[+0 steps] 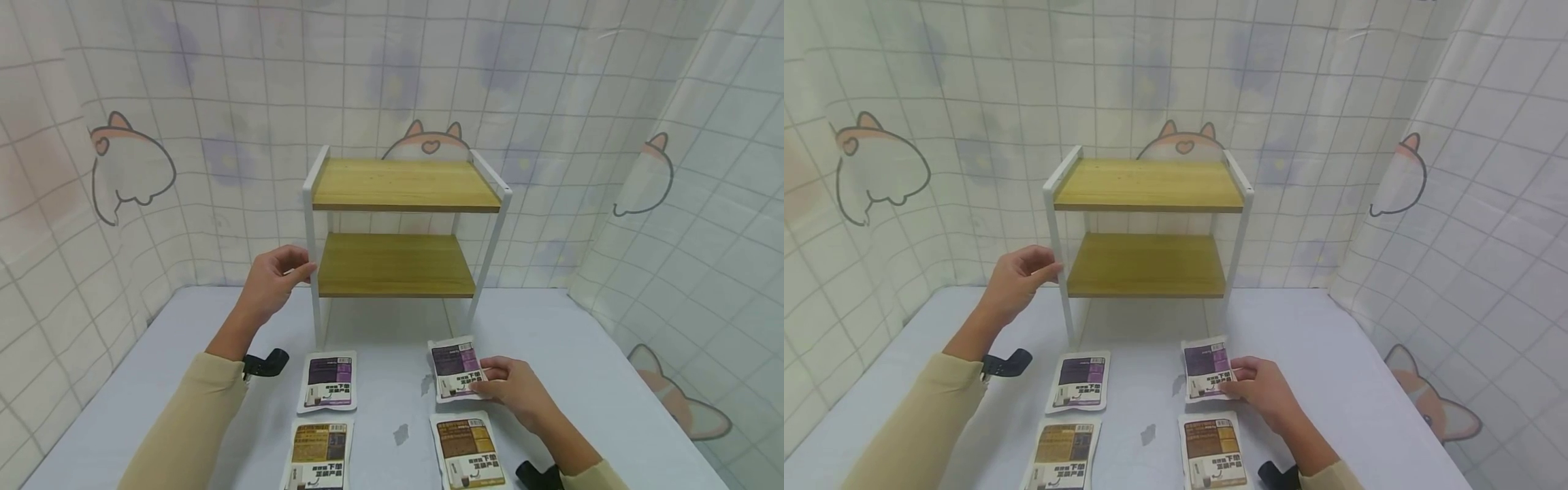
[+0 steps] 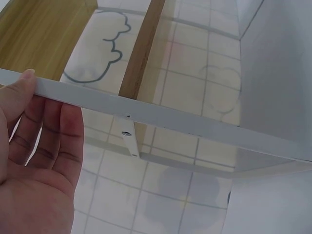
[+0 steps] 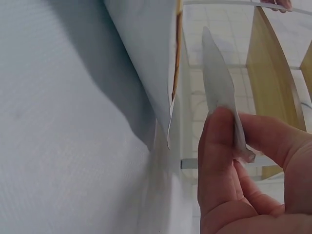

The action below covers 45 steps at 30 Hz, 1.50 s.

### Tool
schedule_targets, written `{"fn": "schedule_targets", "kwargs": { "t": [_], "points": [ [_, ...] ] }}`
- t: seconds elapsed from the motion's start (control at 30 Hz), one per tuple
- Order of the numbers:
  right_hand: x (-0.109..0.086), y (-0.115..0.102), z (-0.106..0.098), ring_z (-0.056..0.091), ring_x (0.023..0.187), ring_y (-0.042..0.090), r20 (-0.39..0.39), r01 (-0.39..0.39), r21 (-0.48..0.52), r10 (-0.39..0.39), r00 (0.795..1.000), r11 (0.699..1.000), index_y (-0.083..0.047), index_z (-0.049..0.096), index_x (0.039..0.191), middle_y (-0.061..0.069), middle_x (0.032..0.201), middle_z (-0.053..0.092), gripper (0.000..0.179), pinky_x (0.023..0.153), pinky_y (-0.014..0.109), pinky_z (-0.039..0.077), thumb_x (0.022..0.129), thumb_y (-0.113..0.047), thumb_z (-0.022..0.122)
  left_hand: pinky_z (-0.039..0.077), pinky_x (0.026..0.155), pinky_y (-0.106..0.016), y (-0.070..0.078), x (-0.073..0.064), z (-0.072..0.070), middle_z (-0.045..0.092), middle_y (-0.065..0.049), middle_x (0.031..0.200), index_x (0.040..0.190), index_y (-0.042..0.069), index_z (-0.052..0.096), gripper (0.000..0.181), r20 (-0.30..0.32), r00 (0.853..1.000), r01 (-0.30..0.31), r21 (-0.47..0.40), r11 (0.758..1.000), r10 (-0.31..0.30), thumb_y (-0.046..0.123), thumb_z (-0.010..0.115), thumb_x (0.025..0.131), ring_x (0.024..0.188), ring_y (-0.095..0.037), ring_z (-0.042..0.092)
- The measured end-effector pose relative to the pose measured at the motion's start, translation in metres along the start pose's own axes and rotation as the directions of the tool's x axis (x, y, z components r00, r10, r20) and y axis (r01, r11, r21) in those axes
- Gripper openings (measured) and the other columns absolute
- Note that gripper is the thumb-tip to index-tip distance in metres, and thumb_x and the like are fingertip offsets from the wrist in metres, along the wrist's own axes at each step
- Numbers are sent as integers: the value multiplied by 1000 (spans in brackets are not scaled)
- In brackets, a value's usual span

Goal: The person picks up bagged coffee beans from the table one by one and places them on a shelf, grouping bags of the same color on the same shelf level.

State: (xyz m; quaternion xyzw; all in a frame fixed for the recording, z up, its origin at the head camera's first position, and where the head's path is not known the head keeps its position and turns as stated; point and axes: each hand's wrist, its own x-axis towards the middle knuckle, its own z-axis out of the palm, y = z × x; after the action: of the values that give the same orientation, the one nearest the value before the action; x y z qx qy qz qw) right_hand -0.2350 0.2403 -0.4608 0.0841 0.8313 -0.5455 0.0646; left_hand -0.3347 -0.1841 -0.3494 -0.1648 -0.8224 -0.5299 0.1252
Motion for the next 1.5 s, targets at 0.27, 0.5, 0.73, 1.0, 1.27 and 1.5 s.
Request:
{"fn": "schedule_targets", "kwargs": {
  "t": [0.27,0.5,0.73,1.0,1.27,1.5],
  "points": [
    [-1,3,0,70,89,18,5,3,61,-4,1000,998,2,59,135,9,102,75,60,80,35,63,83,-11,85,55,89,-17,2,0,0,69,-10,115,120,7,68,30,7,1000,16,29,999,-16,30,67,101,108,-23,66],
    [-6,0,1,71,91,19,25,21,131,-24,999,991,3,57,135,9,104,75,59,80,34,63,84,-10,83,56,92,-20,3,-1,0,70,-10,116,121,7,69,30,7,1000,20,38,999,-20,29,67,101,110,-24,67],
    [-16,-11,-1,73,95,19,66,34,197,-48,997,980,6,54,138,11,109,75,60,82,33,63,87,-10,81,56,92,-20,4,-1,0,69,-10,115,121,8,68,30,6,1000,19,40,999,-20,29,67,101,110,-24,67],
    [-29,-29,-1,74,96,21,95,37,221,-60,994,975,5,53,138,11,111,75,61,84,34,63,88,-13,81,56,87,-16,1,0,0,69,-10,114,118,9,68,25,3,1000,1,24,1000,-1,26,68,100,106,-23,66],
    [-36,-42,-2,74,97,21,104,38,280,-69,992,959,7,50,140,12,111,75,59,85,34,63,91,-8,77,55,87,-15,0,0,0,69,-10,114,119,9,68,26,6,1000,-1,25,1000,1,27,67,101,106,-23,66],
    [-38,-49,-4,73,97,21,95,40,302,-71,993,953,7,50,141,12,111,75,58,85,34,63,91,-5,75,56,87,-16,1,0,0,69,-10,115,119,9,68,26,10,1000,10,5,1000,-10,27,68,100,108,-23,65]
  ]
}}
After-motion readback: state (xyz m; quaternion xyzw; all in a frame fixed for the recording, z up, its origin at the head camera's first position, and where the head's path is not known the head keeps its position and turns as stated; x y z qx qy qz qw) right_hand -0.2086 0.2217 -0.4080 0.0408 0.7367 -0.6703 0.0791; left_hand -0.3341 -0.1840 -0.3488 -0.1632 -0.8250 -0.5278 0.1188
